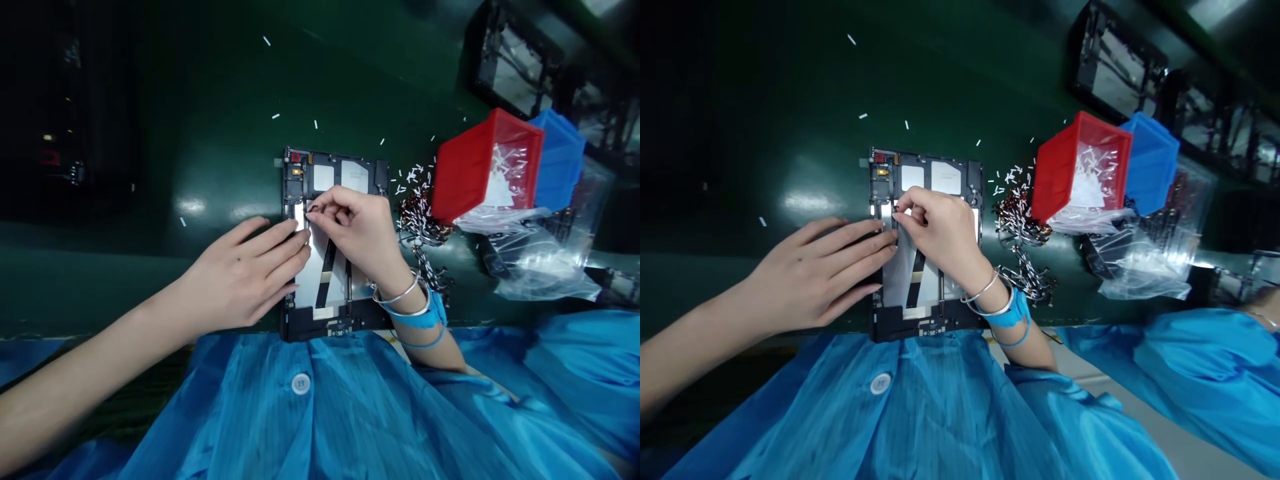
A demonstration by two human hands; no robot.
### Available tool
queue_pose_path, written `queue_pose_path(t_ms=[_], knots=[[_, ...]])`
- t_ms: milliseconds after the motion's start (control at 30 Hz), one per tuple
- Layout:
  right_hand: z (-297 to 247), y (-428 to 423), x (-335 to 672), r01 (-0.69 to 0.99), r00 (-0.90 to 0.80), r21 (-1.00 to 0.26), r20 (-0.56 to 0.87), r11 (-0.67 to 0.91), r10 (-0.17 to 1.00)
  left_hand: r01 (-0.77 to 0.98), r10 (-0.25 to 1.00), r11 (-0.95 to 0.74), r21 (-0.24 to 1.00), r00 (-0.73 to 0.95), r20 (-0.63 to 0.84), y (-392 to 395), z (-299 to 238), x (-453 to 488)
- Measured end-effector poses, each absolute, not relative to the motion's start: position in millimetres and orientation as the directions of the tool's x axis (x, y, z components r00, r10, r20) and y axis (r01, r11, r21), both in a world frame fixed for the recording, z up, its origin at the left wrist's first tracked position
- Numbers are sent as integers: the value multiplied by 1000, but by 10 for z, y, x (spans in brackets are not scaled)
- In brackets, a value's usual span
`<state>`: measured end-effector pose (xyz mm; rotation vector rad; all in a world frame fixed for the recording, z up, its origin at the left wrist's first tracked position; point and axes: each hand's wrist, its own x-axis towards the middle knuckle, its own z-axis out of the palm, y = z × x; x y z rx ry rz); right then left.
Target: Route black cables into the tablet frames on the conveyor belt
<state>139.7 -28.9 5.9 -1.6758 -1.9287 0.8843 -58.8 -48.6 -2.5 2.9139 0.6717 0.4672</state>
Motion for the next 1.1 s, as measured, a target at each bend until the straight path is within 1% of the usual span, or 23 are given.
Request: queue_pose_path(t_ms=[200,333,367,433,533,600,633,733,800,833,900,933,967,1000,1033,1100], knots=[[105,-387,1511,714,-70,-698,18,62,997,449,481,-876,175,837,263,-348,-61,-516],[110,-473,1588,723,-92,-685,39,94,995,483,511,-860,168,804,305,-325,-112,-501],[114,-499,1589,733,-113,-670,47,115,993,489,524,-852,188,794,307,-322,-114,-508],[132,-560,1561,762,-189,-617,77,196,979,499,569,-820,281,765,301,-318,-94,-538],[180,-650,1463,780,-402,-479,108,402,909,541,708,-686,486,651,275,-320,-23,-620],[214,-688,1385,770,-539,-344,99,537,836,560,796,-577,594,548,257,-334,19,-679],[230,-696,1349,760,-593,-264,93,594,800,561,824,-538,629,509,250,-346,28,-704],[267,-686,1271,713,-696,-45,84,700,713,546,846,-501,671,473,247,-387,4,-747],[278,-666,1248,680,-733,35,79,733,676,528,838,-514,676,478,263,-409,-37,-749],[277,-657,1244,669,-743,50,79,742,665,514,831,-525,679,481,279,-416,-56,-745],[264,-646,1252,663,-746,27,97,748,659,481,819,-543,688,484,307,-427,-81,-730],[253,-645,1262,678,-729,-22,114,735,675,466,816,-547,696,485,316,-431,-84,-719],[239,-645,1276,704,-690,-105,132,702,712,454,814,-547,703,486,320,-435,-82,-706],[223,-646,1291,737,-623,-220,146,639,769,446,814,-544,710,487,317,-438,-75,-689],[206,-646,1308,763,-526,-355,148,541,838,444,817,-535,718,487,307,-440,-66,-667],[167,-642,1346,736,-292,-617,81,278,953,454,830,-507,733,488,271,-440,-43,-609]])
